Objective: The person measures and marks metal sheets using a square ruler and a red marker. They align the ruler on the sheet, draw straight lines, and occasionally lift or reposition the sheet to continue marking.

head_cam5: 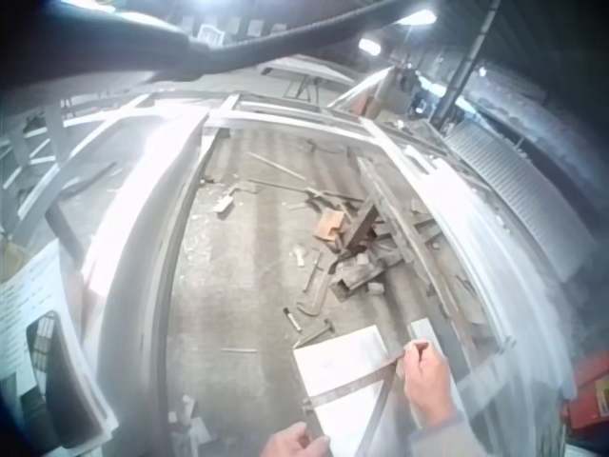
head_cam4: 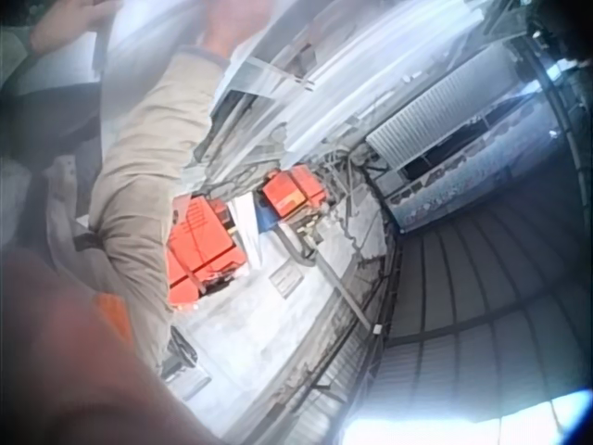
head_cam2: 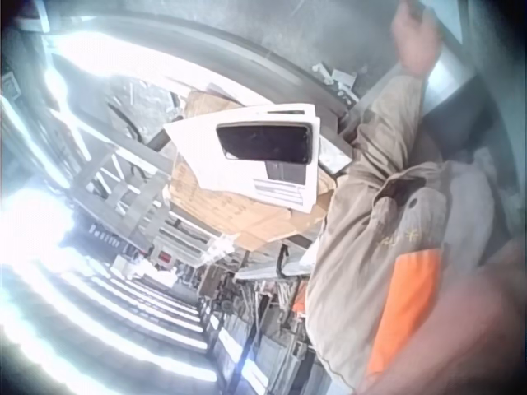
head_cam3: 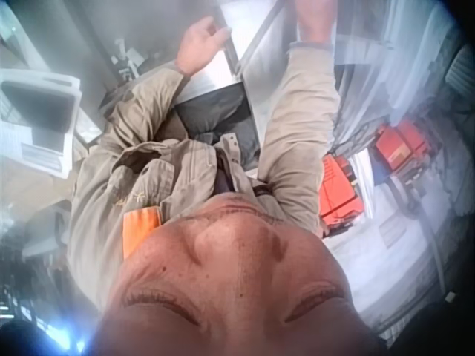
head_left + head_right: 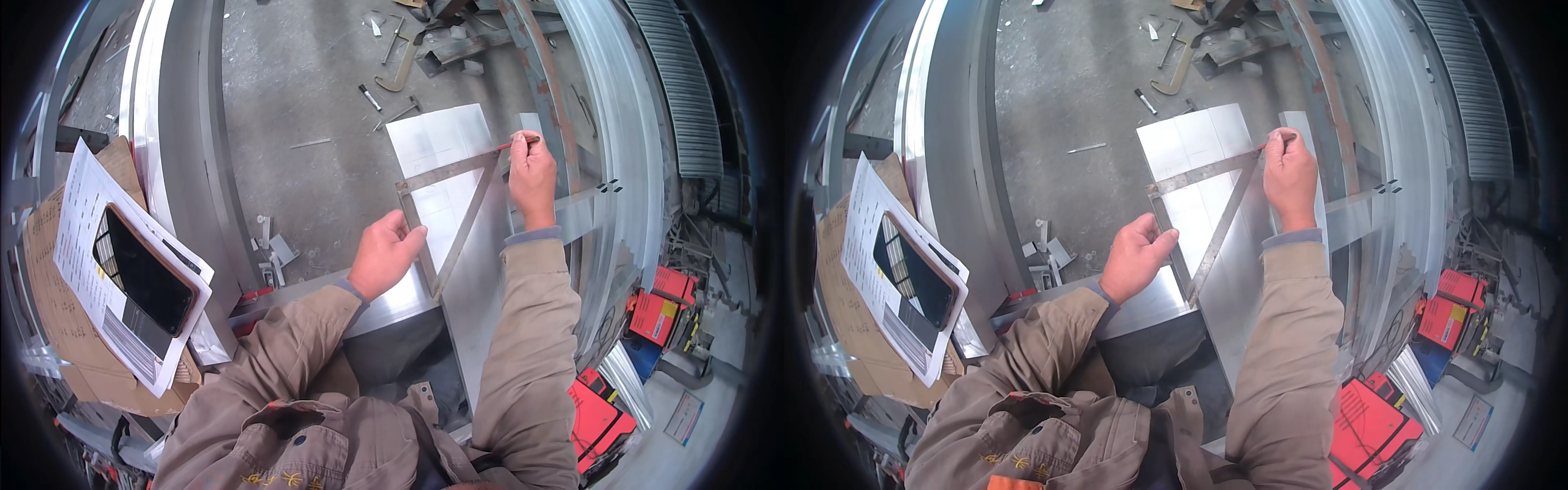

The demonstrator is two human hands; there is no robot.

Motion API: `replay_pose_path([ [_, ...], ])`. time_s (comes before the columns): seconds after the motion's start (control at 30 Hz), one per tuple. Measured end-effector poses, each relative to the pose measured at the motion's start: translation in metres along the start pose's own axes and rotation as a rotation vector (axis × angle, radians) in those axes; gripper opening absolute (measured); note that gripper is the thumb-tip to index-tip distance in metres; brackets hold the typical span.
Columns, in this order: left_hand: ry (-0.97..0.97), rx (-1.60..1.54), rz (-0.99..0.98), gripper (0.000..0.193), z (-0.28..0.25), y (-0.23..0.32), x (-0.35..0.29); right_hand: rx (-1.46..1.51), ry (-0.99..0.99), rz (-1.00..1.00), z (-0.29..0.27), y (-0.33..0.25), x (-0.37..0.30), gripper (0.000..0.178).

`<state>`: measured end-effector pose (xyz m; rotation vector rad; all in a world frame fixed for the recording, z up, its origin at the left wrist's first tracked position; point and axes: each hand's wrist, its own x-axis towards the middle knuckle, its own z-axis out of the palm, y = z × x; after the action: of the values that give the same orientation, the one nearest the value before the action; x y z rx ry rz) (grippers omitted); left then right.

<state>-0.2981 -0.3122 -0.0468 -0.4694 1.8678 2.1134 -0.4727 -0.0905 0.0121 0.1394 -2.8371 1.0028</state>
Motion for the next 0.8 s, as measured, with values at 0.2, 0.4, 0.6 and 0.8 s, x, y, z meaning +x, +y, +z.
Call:
replay_pose_path([
  [0.2,-0.005,0.024,0.012,0.037,0.001,-0.009,0.002,0.277,0.154,0.194,-0.007,0.008,-0.026,0.023],
  [0.4,-0.019,0.091,-0.001,0.038,-0.001,0.005,-0.006,0.448,0.151,0.212,-0.013,-0.004,-0.093,0.025],
  [0.6,-0.110,0.273,-0.065,0.037,0.012,0.010,-0.042,0.470,0.180,0.236,-0.018,0.002,-0.137,0.025],
  [0.8,-0.132,0.174,-0.112,0.037,0.021,-0.008,-0.050,0.487,0.202,0.223,-0.007,0.014,-0.159,0.023],
])
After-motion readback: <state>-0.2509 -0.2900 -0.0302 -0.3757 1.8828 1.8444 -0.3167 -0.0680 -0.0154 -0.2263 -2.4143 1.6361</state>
